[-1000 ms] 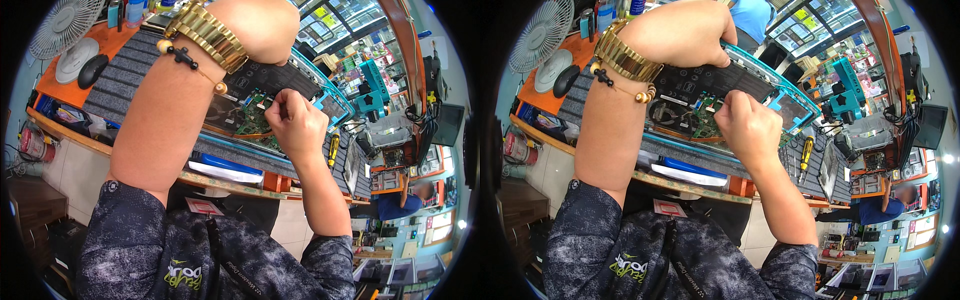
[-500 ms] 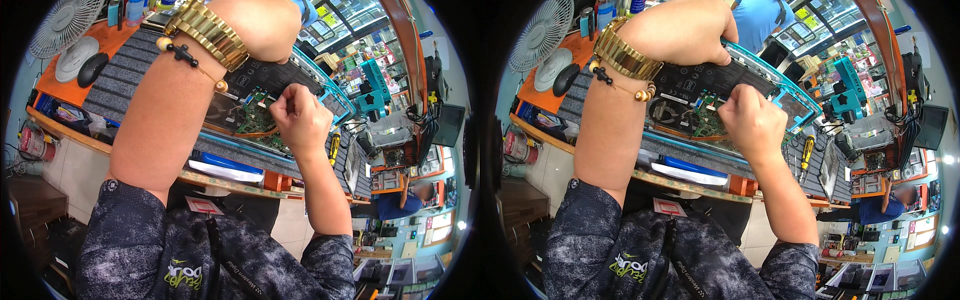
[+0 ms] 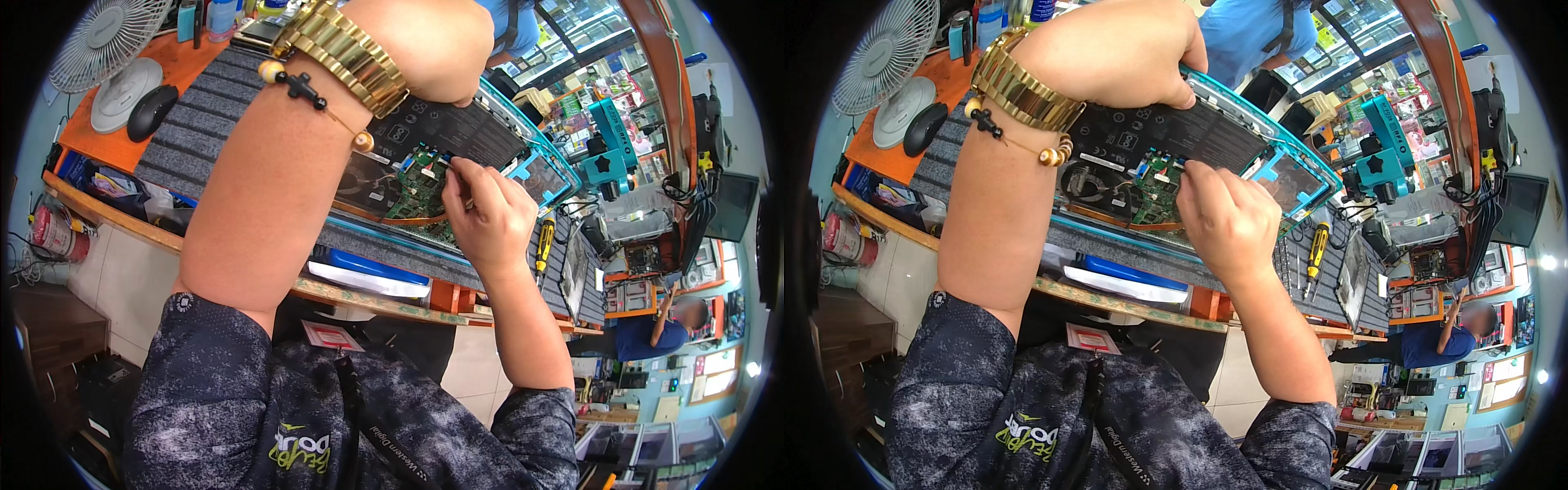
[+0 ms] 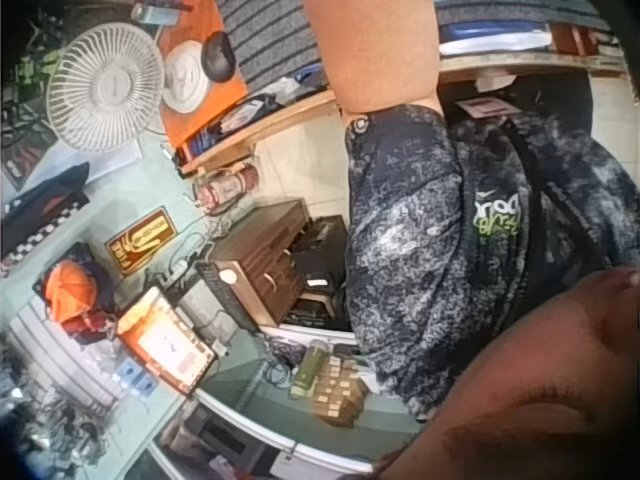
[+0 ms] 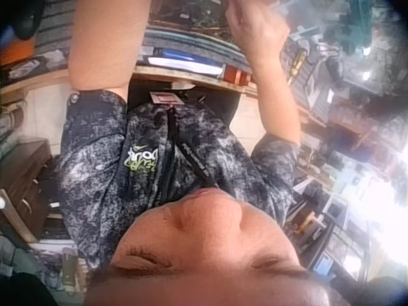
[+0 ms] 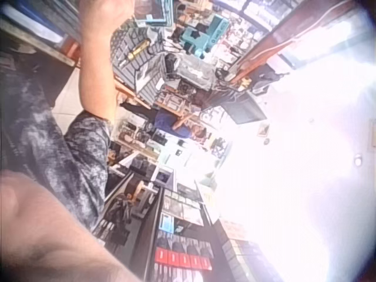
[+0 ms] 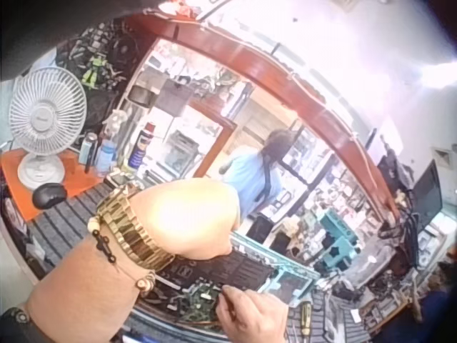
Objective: The person unboxes a replacement keyboard and then handles the internal components of an open laptop, touching the motherboard area.
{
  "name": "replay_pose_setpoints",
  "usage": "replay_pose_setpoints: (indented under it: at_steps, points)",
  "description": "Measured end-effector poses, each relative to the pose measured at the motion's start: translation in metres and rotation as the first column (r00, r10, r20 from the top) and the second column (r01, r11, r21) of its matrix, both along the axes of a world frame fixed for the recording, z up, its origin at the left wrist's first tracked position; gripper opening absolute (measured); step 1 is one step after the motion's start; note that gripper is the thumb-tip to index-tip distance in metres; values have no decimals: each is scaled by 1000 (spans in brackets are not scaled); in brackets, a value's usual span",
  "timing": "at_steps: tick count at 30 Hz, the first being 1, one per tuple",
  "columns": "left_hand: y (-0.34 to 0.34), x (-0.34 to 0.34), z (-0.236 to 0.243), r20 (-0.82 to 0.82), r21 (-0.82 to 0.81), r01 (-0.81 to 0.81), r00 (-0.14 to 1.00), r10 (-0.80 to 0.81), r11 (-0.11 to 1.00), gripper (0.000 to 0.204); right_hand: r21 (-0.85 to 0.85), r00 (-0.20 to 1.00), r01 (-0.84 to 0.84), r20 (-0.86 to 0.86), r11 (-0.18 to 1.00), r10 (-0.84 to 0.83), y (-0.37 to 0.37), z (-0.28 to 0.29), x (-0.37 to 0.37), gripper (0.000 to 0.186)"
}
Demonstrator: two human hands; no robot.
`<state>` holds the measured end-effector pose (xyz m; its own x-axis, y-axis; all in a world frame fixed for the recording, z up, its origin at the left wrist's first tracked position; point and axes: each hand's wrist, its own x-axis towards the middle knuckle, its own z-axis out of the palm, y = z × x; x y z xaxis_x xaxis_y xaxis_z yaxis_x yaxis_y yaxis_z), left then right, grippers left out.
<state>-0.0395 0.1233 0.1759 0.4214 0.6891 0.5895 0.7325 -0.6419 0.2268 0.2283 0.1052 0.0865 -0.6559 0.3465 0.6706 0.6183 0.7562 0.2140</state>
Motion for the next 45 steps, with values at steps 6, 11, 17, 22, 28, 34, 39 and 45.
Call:
replay_pose_setpoints:
  at_steps: [6, 11, 17, 22, 28, 34, 39, 45]
  points:
    - [-7, -1, -3, 12, -15, 4, 1000, -4, 1000, 18, -158, 994, 48, -87, 986, -62, 0, 5, -7, 14]
    - [0, 0, 8, -8, -198, -44, 999, 43, 979, 19, -197, 984, 168, -18, 966, -175, -4, 14, -16, 13]
    - [-3, -1, 4, 1, -118, 0, 1000, 0, 993, 19, -52, 991, 132, 36, 990, -130, 6, 7, -14, 16]
    - [0, 4, 9, -23, -162, -73, 997, 70, 984, 18, -17, 998, 46, 54, 999, -45, 12, 4, -11, 19]
    - [1, 4, 9, -49, -161, -54, 998, 46, 986, 18, 15, 998, 28, 58, 1000, -28, 15, 4, -11, 19]
    - [-2, 2, 5, -20, -120, -40, 999, 37, 992, 18, 3, 999, 29, 46, 1000, -29, 14, 5, -12, 20]
    - [-4, 3, 14, -42, -194, -55, 998, 48, 980, 18, -7, 997, 37, 61, 999, -36, 14, 6, -11, 19]
    - [-2, 0, 4, -22, -98, -12, 1000, 10, 995, 18, -22, 998, 60, 35, 998, -59, 13, 6, -12, 18]
